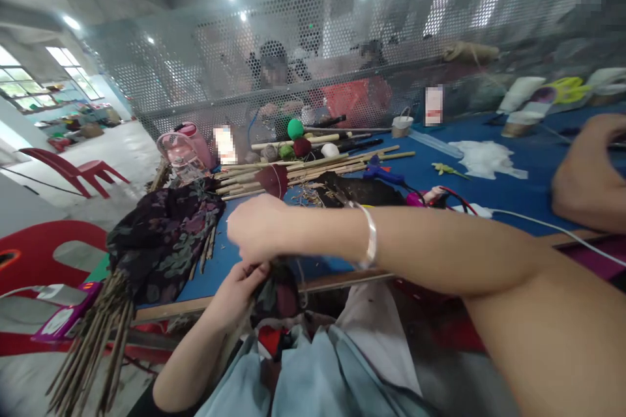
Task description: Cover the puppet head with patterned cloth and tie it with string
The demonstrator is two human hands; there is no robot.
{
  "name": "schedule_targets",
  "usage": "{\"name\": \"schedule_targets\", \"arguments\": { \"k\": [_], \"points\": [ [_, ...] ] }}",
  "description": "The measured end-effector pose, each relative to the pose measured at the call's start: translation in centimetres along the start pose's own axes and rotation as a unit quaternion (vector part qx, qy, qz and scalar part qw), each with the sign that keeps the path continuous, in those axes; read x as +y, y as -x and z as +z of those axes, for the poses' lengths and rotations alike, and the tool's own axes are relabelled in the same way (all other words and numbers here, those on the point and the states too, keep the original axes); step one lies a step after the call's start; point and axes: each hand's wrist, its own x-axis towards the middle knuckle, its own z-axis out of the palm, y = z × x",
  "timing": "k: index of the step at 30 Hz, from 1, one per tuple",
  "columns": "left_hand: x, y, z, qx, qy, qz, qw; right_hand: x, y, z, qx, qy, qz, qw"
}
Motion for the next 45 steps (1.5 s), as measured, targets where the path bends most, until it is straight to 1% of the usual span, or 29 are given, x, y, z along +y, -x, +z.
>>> {"name": "schedule_targets", "arguments": {
  "k": [1, 2, 3, 5, 6, 8, 11, 14, 17, 20, 23, 24, 25, 26, 28, 29, 31, 33, 35, 38, 39, 41, 45],
  "points": [
    [0.2, 0.0, -0.4, 0.027, -0.001, 0.018, 0.999, -1.2, 1.2, 0.0, 0.053, 0.061, -0.021, 0.997],
    [0.5, 0.1, -0.9, 0.048, 0.006, 0.027, 0.998, -1.9, 2.5, 0.2, 0.102, 0.076, -0.035, 0.991],
    [0.7, 0.3, -1.3, 0.067, 0.020, 0.028, 0.997, -2.3, 3.8, 0.8, 0.154, 0.067, -0.026, 0.985],
    [1.0, 0.7, -1.9, 0.095, 0.063, 0.022, 0.993, -2.0, 5.7, 2.5, 0.241, -0.009, 0.018, 0.970],
    [1.1, 0.9, -2.0, 0.106, 0.083, 0.023, 0.991, -1.5, 6.2, 3.5, 0.276, -0.059, 0.047, 0.958],
    [1.0, 1.1, -2.0, 0.124, 0.106, 0.034, 0.986, -0.6, 6.7, 5.6, 0.326, -0.155, 0.088, 0.929],
    [0.8, 1.3, -1.6, 0.130, 0.121, 0.039, 0.983, -0.1, 6.6, 7.9, 0.360, -0.244, 0.118, 0.893],
    [0.7, 1.3, -1.4, 0.130, 0.119, 0.035, 0.984, -0.7, 6.7, 8.5, 0.380, -0.254, 0.116, 0.882],
    [0.8, 1.2, -1.3, 0.137, 0.104, 0.029, 0.985, -1.8, 6.8, 8.1, 0.395, -0.232, 0.078, 0.886],
    [1.1, 1.2, -1.3, 0.162, 0.057, 0.034, 0.984, -2.5, 6.7, 8.1, 0.391, -0.223, 0.046, 0.892],
    [1.3, 1.5, -1.4, 0.198, 0.030, 0.031, 0.979, -2.3, 6.4, 8.6, 0.390, -0.236, 0.063, 0.888],
    [1.4, 1.7, -1.4, 0.197, 0.038, 0.021, 0.979, -2.1, 6.4, 8.7, 0.393, -0.245, 0.076, 0.883],
    [1.5, 2.0, -1.4, 0.182, 0.057, 0.008, 0.982, -2.0, 6.4, 8.8, 0.397, -0.253, 0.088, 0.878],
    [1.5, 2.2, -1.4, 0.154, 0.084, -0.005, 0.984, -1.8, 6.4, 8.7, 0.398, -0.260, 0.098, 0.874],
    [1.6, 2.4, -1.4, 0.085, 0.141, -0.023, 0.986, -1.6, 6.5, 8.2, 0.395, -0.268, 0.101, 0.873],
    [1.5, 2.5, -1.4, 0.060, 0.162, -0.023, 0.985, -1.5, 6.5, 7.8, 0.387, -0.267, 0.096, 0.877],
    [1.4, 2.3, -1.4, 0.030, 0.166, -0.020, 0.986, -1.3, 6.3, 7.1, 0.369, -0.258, 0.082, 0.889],
    [1.2, 1.9, -1.4, 0.018, 0.142, -0.035, 0.989, -0.8, 5.9, 6.6, 0.349, -0.231, 0.069, 0.906],
    [0.9, 1.4, -1.5, 0.023, 0.130, -0.056, 0.990, -0.1, 5.5, 6.5, 0.334, -0.177, 0.043, 0.925],
    [0.1, 0.6, -1.8, 0.051, 0.163, -0.079, 0.982, 1.3, 4.9, 7.1, 0.337, -0.070, 0.013, 0.939],
    [-0.2, 0.4, -1.9, 0.048, 0.181, -0.086, 0.979, 1.7, 4.7, 7.4, 0.339, -0.042, 0.007, 0.940],
    [-0.9, 0.1, -2.0, 0.028, 0.225, -0.097, 0.969, 2.5, 4.4, 8.0, 0.334, -0.011, -0.010, 0.943],
    [-1.9, 0.0, -2.0, -0.036, 0.292, -0.101, 0.951, 3.7, 4.1, 8.8, 0.312, -0.021, -0.074, 0.947]
  ]
}}
